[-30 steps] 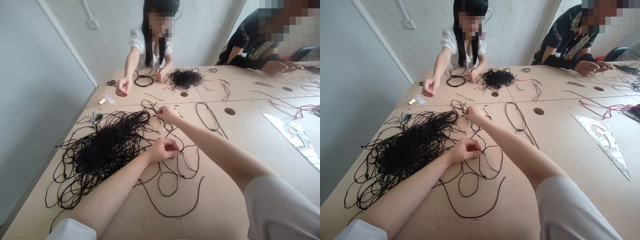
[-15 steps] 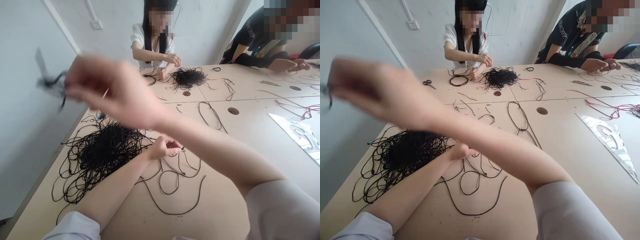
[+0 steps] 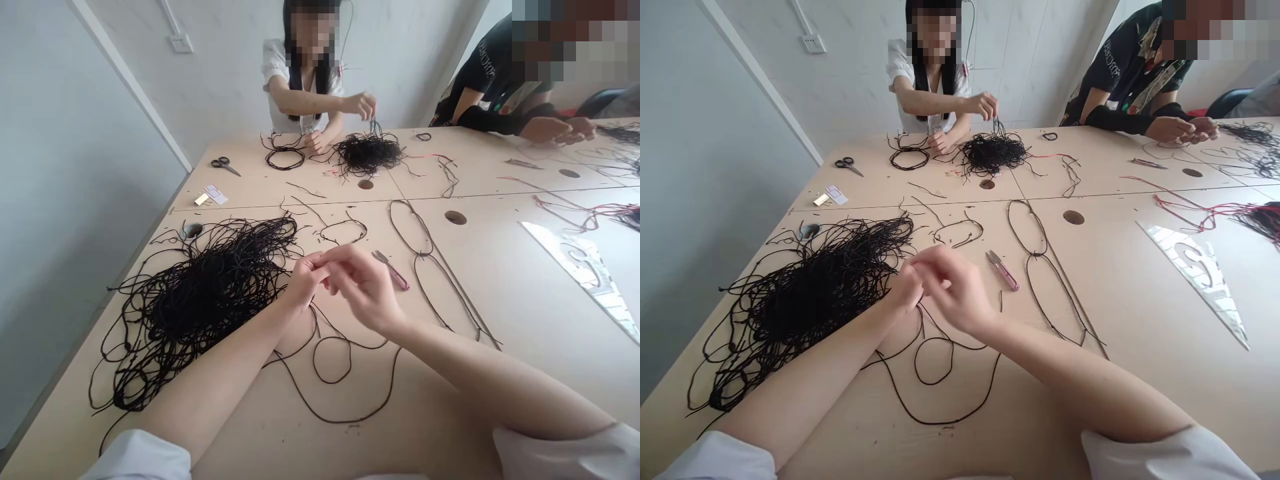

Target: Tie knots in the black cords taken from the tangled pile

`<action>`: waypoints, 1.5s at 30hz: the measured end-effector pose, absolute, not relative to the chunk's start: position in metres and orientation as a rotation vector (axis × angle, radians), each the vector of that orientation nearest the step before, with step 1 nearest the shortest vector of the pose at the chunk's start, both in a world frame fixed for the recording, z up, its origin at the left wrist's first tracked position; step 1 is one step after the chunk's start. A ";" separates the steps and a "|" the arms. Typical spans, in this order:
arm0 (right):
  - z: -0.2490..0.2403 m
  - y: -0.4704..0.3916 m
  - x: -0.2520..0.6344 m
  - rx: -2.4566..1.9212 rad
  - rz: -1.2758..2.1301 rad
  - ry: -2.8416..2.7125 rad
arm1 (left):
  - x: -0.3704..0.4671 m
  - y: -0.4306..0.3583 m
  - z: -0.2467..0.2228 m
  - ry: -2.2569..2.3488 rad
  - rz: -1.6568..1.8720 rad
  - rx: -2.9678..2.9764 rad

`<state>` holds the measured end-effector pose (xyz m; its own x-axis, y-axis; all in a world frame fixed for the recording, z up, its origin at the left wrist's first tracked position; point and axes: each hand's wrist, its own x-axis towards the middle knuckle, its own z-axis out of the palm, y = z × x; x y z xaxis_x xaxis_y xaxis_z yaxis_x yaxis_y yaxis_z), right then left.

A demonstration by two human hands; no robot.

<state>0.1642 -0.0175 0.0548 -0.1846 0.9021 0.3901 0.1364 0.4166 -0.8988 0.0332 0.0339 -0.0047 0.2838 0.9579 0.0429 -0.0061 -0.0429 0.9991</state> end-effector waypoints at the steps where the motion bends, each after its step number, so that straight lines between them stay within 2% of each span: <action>1: 0.044 -0.017 0.171 -1.046 0.964 -1.443 | 0.033 0.036 -0.005 0.946 1.014 1.327; 5: 0.009 -0.010 0.182 -1.190 1.090 -1.133 | 0.033 0.039 -0.007 0.914 1.035 1.199; 12: -0.012 0.004 0.185 -1.173 1.230 -1.151 | 0.033 0.038 -0.008 0.986 1.042 1.293; 25: -0.010 0.005 0.194 -1.272 1.132 -1.183 | 0.032 0.038 -0.008 0.948 0.939 1.125; 45: -0.008 0.005 0.196 -1.231 1.191 -1.123 | 0.031 0.037 -0.005 0.808 0.926 0.939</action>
<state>0.1957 0.0046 -0.0076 0.0678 0.9974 -0.0226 -0.0353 -0.0203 -0.9992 0.0309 0.0374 -0.0053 0.3840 0.9081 -0.1673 -0.2894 0.2904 0.9121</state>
